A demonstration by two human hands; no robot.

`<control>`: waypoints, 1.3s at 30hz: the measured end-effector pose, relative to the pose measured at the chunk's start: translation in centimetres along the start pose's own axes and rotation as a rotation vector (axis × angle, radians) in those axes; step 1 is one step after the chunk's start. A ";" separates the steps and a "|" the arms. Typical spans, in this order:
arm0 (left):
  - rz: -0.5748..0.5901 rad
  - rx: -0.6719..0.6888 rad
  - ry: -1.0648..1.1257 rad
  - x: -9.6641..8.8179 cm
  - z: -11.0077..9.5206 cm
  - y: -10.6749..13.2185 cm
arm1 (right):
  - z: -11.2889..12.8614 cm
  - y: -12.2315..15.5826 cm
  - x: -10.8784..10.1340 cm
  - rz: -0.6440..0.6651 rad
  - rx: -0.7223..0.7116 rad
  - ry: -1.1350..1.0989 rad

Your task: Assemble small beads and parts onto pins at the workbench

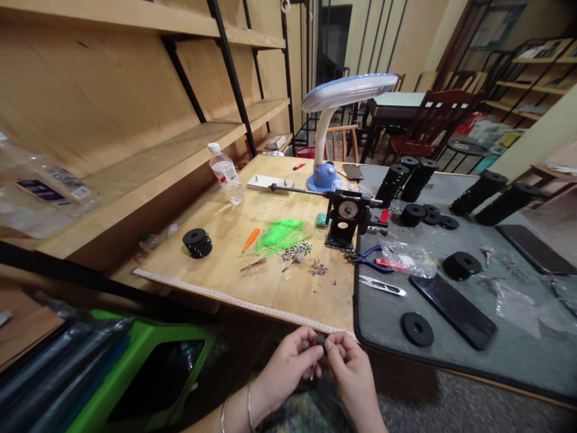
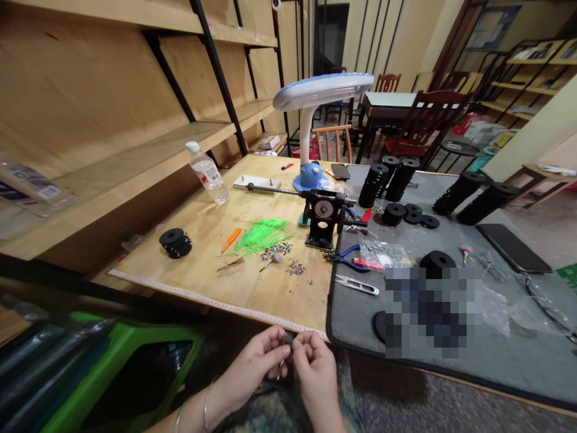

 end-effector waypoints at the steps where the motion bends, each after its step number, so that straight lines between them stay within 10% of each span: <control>1: -0.010 -0.007 0.015 -0.1 0.1 0.0 | 0.0 0.0 0.1 0.002 0.005 -0.005; 39: -0.088 0.011 0.099 0.2 0.8 0.2 | -2.3 0.7 0.0 0.032 -0.038 -0.018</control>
Point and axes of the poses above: each hand's wrist, its own y-axis away from the middle knuckle, its own x-axis out of the palm, z = x × y, the point moved 7 cm from there along -y, towards the middle knuckle, and after that the axes turned 2 degrees about z, right-handed, at the moved point
